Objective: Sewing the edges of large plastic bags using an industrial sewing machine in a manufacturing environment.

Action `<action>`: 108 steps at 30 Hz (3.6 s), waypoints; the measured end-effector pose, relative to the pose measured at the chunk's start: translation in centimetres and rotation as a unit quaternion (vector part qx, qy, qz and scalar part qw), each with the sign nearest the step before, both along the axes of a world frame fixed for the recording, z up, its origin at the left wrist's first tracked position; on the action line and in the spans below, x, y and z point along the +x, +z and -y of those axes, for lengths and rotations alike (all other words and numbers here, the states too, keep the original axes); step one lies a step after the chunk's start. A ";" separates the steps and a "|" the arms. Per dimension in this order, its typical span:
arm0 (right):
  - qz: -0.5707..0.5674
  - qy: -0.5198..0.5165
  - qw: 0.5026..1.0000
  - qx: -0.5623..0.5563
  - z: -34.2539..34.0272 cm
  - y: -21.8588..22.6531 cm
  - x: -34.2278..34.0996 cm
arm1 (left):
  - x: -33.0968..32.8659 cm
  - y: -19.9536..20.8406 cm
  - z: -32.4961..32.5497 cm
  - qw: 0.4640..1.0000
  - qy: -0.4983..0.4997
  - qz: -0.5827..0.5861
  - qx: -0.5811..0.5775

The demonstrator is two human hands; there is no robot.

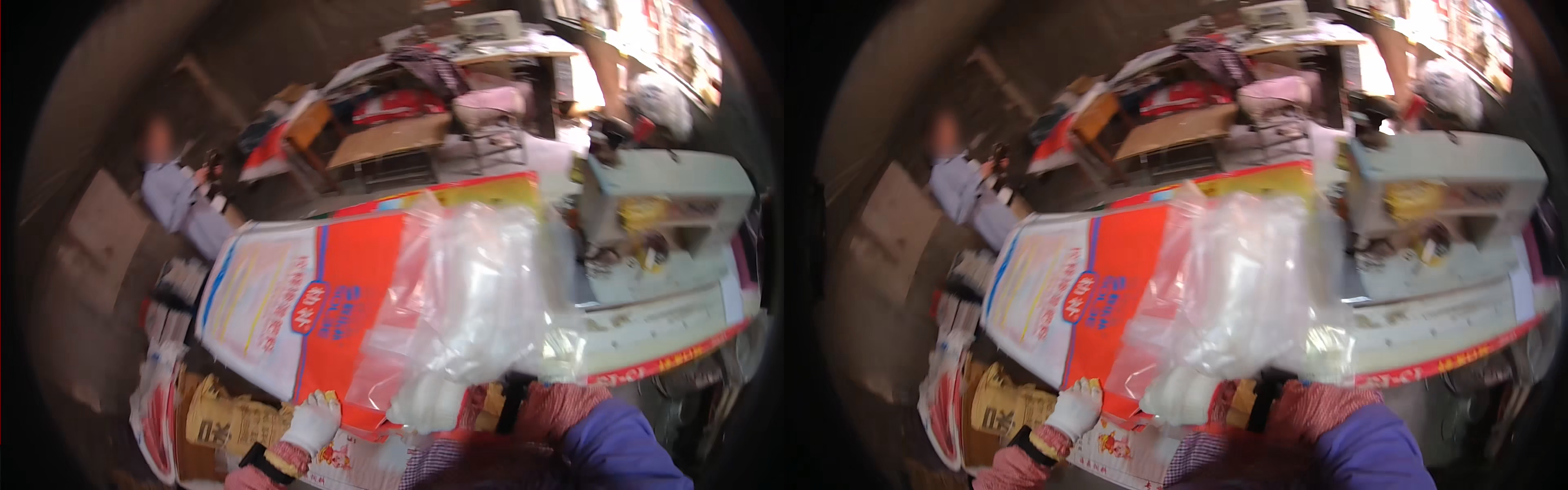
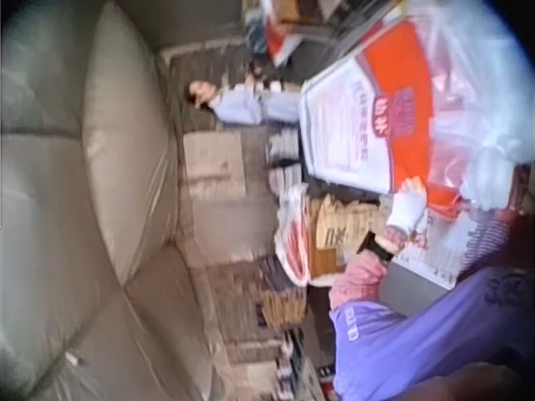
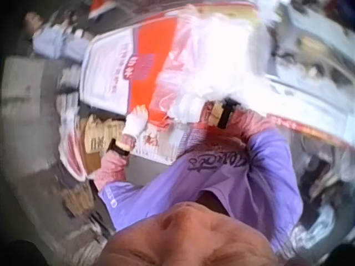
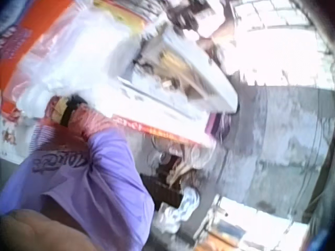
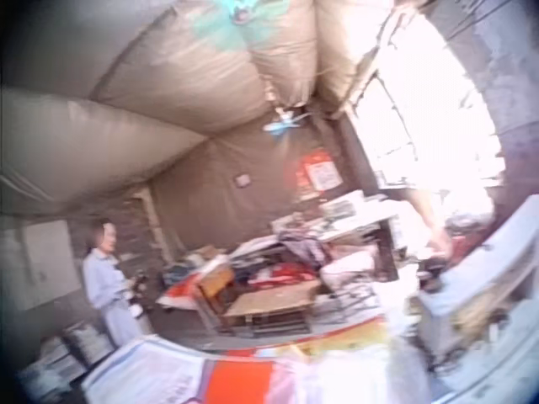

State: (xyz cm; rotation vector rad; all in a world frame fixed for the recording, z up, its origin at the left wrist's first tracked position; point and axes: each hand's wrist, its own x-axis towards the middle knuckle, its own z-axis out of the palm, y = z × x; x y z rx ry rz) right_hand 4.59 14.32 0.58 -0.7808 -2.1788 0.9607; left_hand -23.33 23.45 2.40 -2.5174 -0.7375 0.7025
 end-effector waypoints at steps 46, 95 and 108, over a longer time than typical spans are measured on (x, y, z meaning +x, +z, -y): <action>0.394 -0.402 0.824 -0.053 12.5 -2.0 5.1 | 14.5 -2.9 -0.7 0.934 0.152 0.299 -0.127; -0.142 -0.503 0.792 -0.316 7.9 0.0 5.4 | 15.1 2.7 8.6 0.866 -0.200 0.407 -0.211; -0.027 -0.559 0.805 -0.198 1.1 2.2 4.4 | 18.1 2.2 0.1 0.619 0.167 0.546 -0.539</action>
